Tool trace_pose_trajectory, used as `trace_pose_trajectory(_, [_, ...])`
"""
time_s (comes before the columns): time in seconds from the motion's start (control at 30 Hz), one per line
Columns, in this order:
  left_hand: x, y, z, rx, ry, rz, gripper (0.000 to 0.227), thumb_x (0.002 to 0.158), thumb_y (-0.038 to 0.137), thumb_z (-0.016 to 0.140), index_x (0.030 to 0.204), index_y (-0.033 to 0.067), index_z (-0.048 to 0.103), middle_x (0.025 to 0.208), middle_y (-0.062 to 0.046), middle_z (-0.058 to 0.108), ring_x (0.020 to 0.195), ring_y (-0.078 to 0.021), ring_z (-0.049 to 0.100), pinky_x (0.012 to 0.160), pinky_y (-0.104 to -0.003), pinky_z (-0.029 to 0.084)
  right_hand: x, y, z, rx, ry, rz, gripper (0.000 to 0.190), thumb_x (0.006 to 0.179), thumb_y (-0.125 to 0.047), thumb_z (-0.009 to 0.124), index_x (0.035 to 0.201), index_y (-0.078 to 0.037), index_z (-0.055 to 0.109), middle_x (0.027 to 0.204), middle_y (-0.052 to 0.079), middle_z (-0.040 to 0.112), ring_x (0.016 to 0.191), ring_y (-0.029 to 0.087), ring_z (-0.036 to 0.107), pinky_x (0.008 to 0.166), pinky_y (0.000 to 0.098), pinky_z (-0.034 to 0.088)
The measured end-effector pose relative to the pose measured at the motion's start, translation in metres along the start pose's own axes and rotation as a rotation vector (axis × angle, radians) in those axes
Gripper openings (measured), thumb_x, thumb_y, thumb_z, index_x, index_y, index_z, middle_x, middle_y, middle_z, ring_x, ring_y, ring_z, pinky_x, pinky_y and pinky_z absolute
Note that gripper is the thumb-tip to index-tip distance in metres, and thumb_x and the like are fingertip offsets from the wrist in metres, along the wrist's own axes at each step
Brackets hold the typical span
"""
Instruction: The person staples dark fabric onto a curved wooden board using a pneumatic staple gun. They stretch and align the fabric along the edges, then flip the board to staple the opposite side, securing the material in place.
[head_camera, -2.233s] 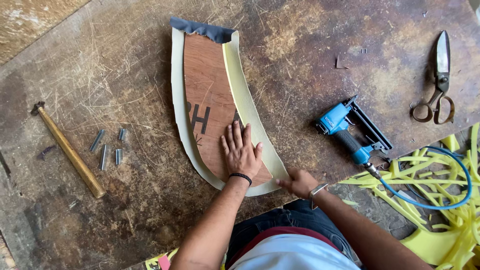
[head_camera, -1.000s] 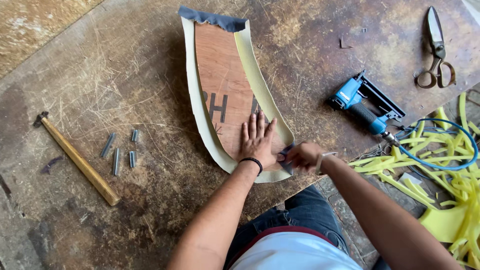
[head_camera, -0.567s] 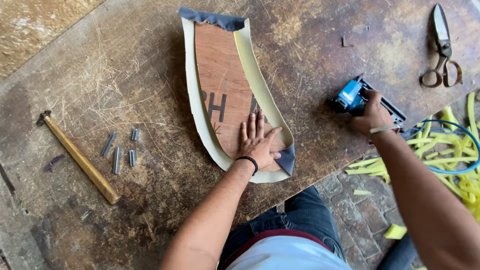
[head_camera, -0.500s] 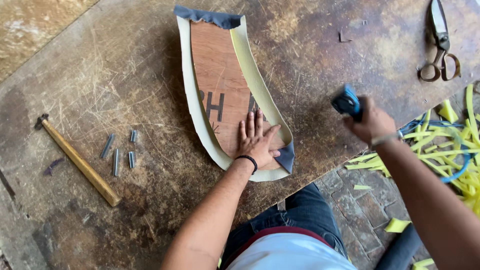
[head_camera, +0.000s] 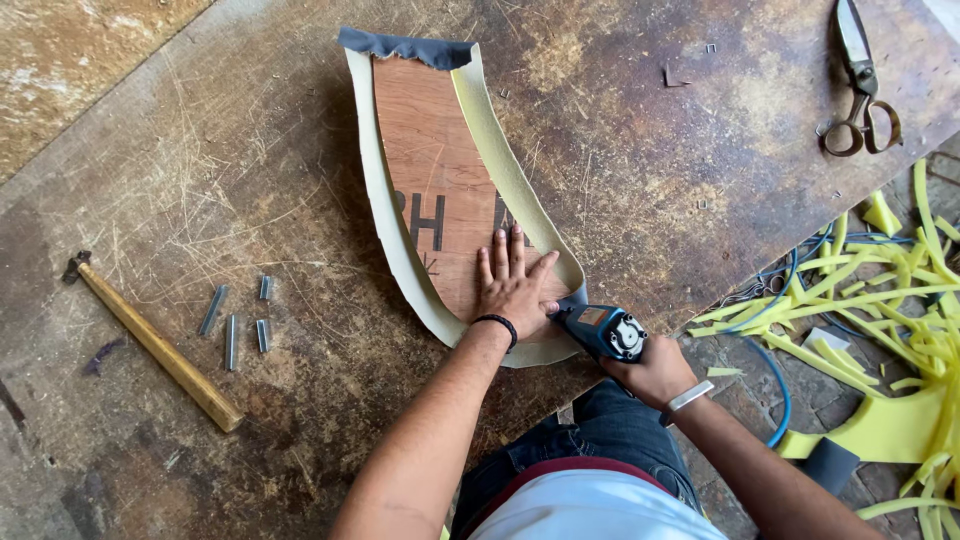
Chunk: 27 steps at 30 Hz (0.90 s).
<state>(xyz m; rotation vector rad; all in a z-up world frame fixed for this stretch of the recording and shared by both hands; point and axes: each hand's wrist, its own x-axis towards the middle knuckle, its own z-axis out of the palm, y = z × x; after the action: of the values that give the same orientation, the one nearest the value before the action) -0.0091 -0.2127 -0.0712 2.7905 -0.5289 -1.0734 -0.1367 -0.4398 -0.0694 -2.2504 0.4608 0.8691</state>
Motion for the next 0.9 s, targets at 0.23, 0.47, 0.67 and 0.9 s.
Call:
trace_pose_trajectory(0.23, [-0.002,0.000,0.003,-0.023,0.016,0.008,0.088,0.094,0.052,0.065,0.163,0.0433,0.010,0.167,-0.021,-0.024,0.155,-0.0415,-0.020,0.123,-0.061,-0.012,-0.003,-0.001,0.003,-0.064,0.036,-0.025,0.037,0.074,-0.037,0.082,0.085,-0.001,0.079,0.074,0.020,0.076,0.069,0.030,0.078,0.071,0.0416,0.062])
trace_pose_trajectory(0.47, [-0.003,-0.009,0.005,-0.104,0.048,0.035,0.090,0.091,0.049,0.070,0.161,0.0439,0.014,0.169,-0.019,-0.021,0.157,-0.0398,-0.015,0.124,-0.061,-0.009,0.007,0.025,-0.045,-0.007,0.218,0.076,0.045,0.076,-0.042,0.084,0.100,-0.004,0.080,0.085,0.018,0.080,0.077,0.029,0.079,0.076,0.0425,0.062])
trace_pose_trajectory(0.67, [0.004,-0.038,-0.017,-0.211,0.371,-0.196,0.078,0.096,0.041,0.071,0.162,0.0343,0.030,0.179,-0.013,0.003,0.161,-0.0397,0.008,0.123,-0.063,0.008,0.079,0.047,-0.110,-0.286,0.431,0.001,0.081,0.086,-0.031,0.078,0.157,-0.015,0.043,0.126,0.026,0.062,0.109,0.041,0.065,0.092,0.0492,0.052])
trace_pose_trajectory(0.9, [0.050,-0.069,-0.088,-0.628,0.311,-0.925,0.137,0.071,0.081,0.074,0.164,0.0172,-0.004,0.167,-0.029,-0.007,0.157,-0.0424,-0.003,0.126,-0.060,0.002,0.128,0.075,-0.106,-0.312,0.596,-0.197,0.085,0.081,-0.025,0.076,0.160,-0.021,0.046,0.131,0.017,0.063,0.122,0.038,0.060,0.100,0.0467,0.051])
